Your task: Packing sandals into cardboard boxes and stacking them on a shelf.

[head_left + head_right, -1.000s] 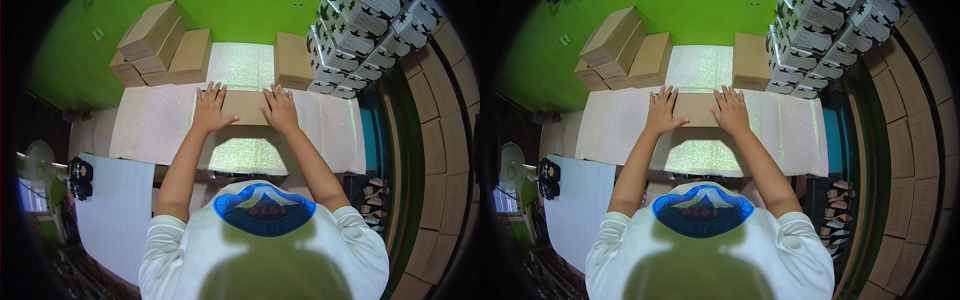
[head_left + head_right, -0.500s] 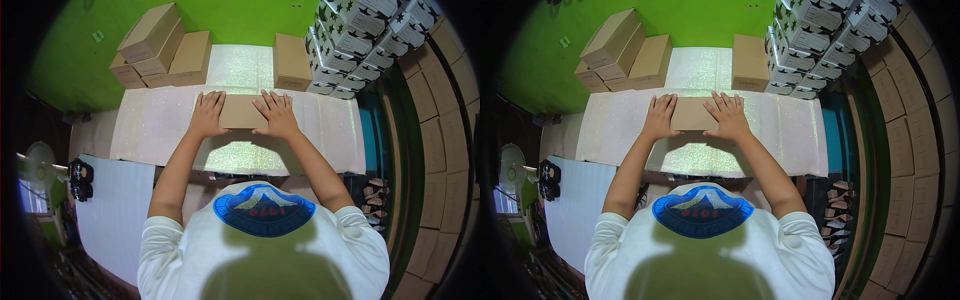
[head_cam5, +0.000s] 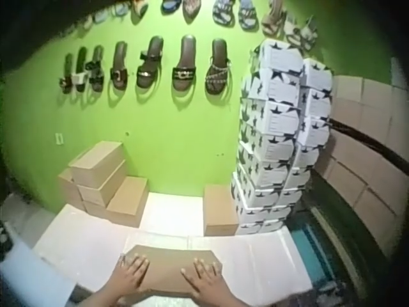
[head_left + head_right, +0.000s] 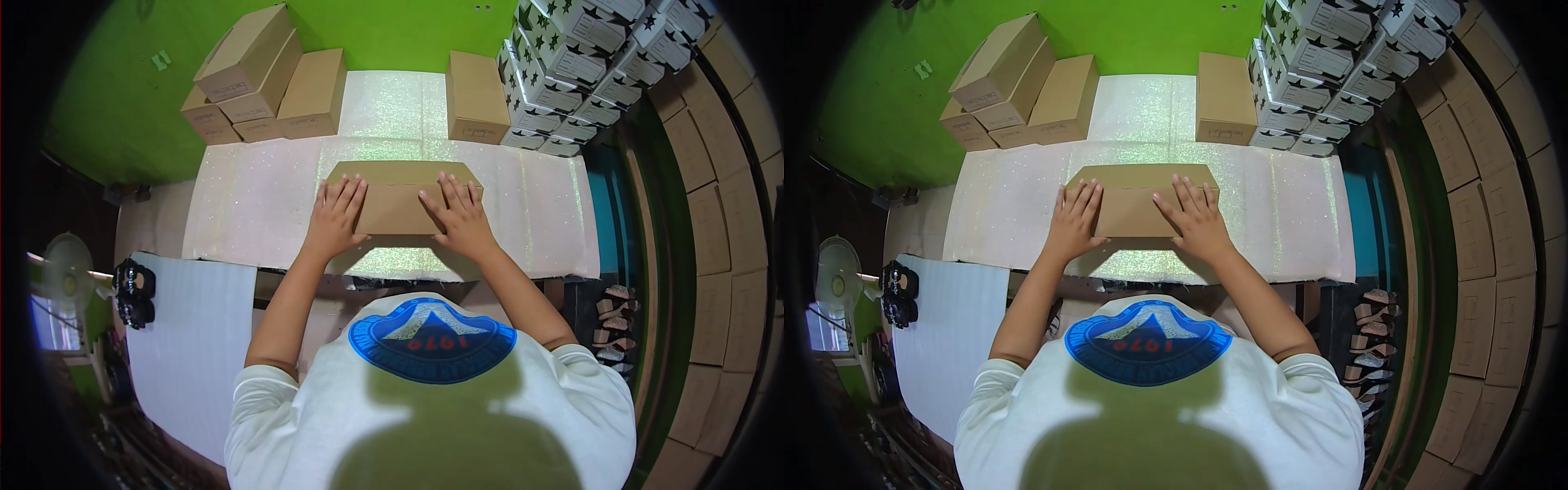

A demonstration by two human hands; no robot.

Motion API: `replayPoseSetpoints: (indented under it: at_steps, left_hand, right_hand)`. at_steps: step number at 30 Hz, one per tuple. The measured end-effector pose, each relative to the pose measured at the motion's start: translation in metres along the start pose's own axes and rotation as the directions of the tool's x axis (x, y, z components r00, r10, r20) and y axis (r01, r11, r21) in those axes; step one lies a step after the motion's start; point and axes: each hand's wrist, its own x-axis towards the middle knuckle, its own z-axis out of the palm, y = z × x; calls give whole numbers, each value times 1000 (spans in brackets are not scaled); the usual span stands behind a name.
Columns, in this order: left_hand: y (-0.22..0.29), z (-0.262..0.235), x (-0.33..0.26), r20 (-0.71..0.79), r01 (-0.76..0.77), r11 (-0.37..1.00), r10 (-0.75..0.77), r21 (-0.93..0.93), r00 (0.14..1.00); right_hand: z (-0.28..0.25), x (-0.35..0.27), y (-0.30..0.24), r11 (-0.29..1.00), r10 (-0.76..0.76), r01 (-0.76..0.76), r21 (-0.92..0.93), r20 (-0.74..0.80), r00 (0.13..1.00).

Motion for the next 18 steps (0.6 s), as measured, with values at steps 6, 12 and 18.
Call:
replayPoseSetpoints:
  at_steps: [6, 12, 18]
  left_hand:
    - [-13, -10, -14, -17, 127, 977, -126, 169, 992]
    - [-11, -7, -13, -17, 121, 986, -120, 115, 993]
    - [-18, -2, -11, -69, 91, 992, -85, 90, 994]
  right_hand:
    - [-14, -6, -3, 991, 128, -129, 26, 35, 991]
    - [-14, -7, -6, 984, 174, -172, -37, 33, 984]
    - [-9, -2, 0, 989, 127, -130, -66, -48, 991]
